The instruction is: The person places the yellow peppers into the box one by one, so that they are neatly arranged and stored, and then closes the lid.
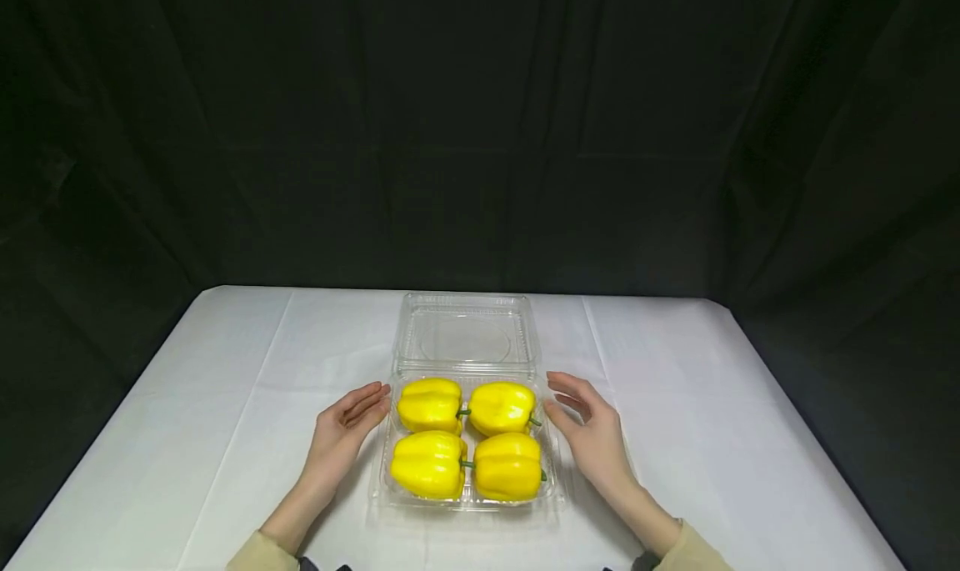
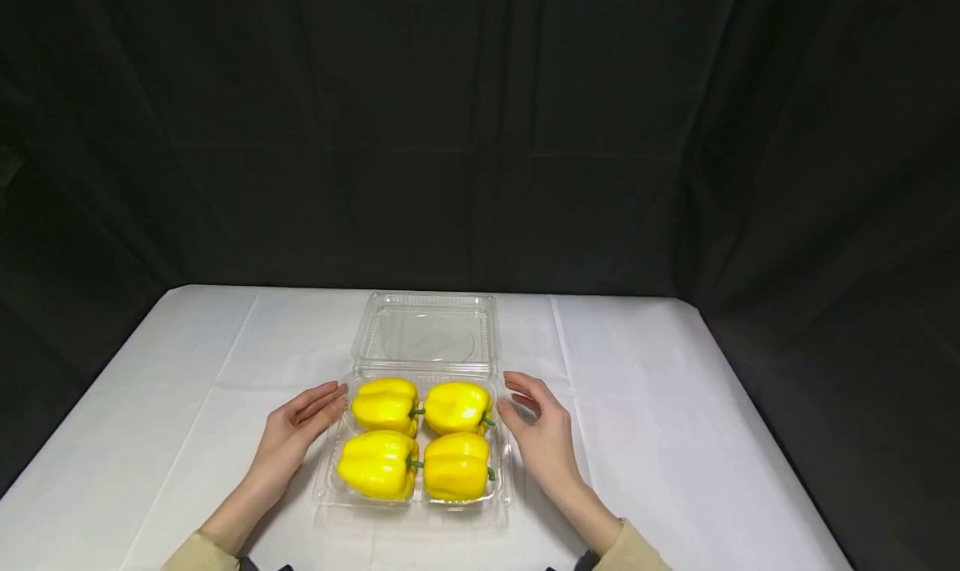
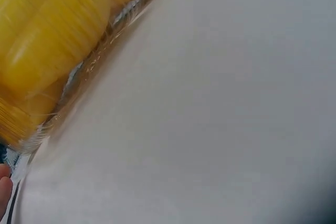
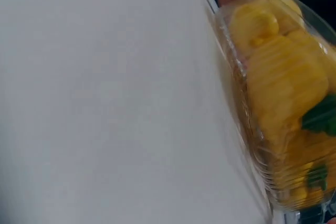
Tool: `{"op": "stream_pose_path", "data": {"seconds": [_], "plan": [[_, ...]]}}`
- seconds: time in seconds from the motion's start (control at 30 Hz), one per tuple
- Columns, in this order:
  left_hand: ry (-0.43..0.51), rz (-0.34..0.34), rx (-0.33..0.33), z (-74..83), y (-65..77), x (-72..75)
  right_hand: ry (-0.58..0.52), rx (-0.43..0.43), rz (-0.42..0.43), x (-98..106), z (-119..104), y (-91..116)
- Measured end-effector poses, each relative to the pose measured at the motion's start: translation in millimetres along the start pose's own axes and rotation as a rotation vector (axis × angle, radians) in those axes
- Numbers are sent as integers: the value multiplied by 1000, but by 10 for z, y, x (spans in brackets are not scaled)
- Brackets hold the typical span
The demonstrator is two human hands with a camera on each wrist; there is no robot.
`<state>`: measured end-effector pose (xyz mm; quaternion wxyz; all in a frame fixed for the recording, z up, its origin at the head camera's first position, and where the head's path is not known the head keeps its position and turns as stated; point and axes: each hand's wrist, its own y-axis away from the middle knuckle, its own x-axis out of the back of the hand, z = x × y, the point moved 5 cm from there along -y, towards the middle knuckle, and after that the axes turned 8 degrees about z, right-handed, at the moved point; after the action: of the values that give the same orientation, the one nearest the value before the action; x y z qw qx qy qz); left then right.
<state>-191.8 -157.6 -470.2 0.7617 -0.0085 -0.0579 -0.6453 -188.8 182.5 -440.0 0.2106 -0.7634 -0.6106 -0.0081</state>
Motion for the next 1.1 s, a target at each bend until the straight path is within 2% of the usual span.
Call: {"op": "stream_pose_path", "data": {"seconds": [0.17, 0.3, 0.47, 0.63, 0.83, 1.1], "plan": [[119, 0, 46, -19, -99, -55, -100, -132, -15, -41, 130, -69], [294, -57, 81, -17, -160, -120, -202, -219, -54, -83, 196, -85], [467, -127, 106, -8, -215, -191, -418, -303, -76, -154, 257, -84], [543, -182, 104, -8, -230, -212, -537, -316, -97, -195, 293, -85], [589, -226, 117, -10, -222, -209, -550, -281, -157, -222, 296, -75], [634, -243, 128, -13, -214, -196, -559, -275, -191, -244, 294, -66]]}}
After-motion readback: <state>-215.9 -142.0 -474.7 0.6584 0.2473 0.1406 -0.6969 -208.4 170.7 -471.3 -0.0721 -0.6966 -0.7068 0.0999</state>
